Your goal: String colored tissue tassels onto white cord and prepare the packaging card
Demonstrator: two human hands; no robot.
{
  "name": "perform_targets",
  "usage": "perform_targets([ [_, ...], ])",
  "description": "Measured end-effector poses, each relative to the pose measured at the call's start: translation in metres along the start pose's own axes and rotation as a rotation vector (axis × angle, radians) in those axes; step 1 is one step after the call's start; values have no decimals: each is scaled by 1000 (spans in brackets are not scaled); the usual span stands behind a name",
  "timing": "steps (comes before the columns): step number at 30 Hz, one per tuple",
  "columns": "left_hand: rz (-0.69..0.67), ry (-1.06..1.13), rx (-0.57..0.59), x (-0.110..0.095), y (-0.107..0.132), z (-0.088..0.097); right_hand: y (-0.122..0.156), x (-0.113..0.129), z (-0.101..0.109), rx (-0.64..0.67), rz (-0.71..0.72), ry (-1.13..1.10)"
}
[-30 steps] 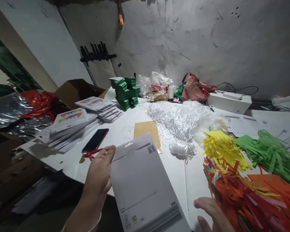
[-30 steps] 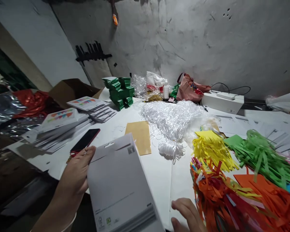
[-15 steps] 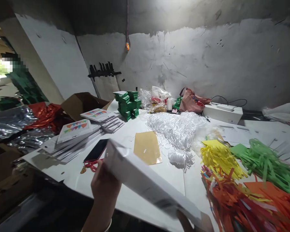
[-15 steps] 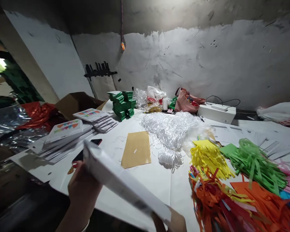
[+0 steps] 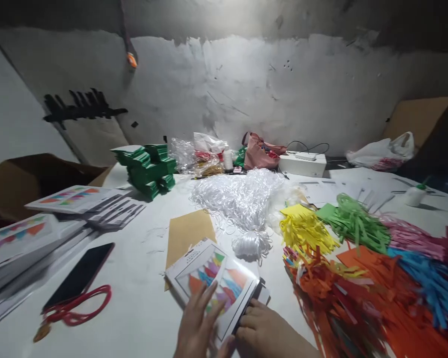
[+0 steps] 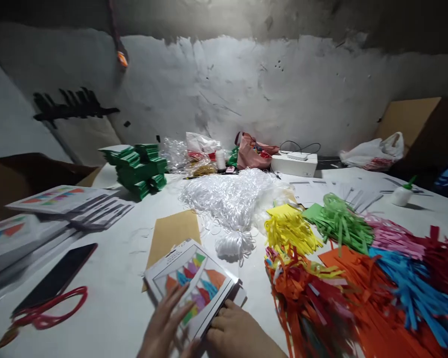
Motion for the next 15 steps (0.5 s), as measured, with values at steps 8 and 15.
perform_targets([
  [8,-118,-257,210,-12,-13,-53,60,-46,110,166,-662,367],
  [15,-235,-285,173,-3,-18,-44,105,-65,108,123,-701,211],
])
Point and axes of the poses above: each hand's wrist, its own y-axis away from the middle knuckle, its own z-axis out of the back of the hand, x = y × z, the point moved 1 cm from there along -y, towards the middle knuckle, and after that the axes turned 2 degrees about x, right-handed, at the moved point
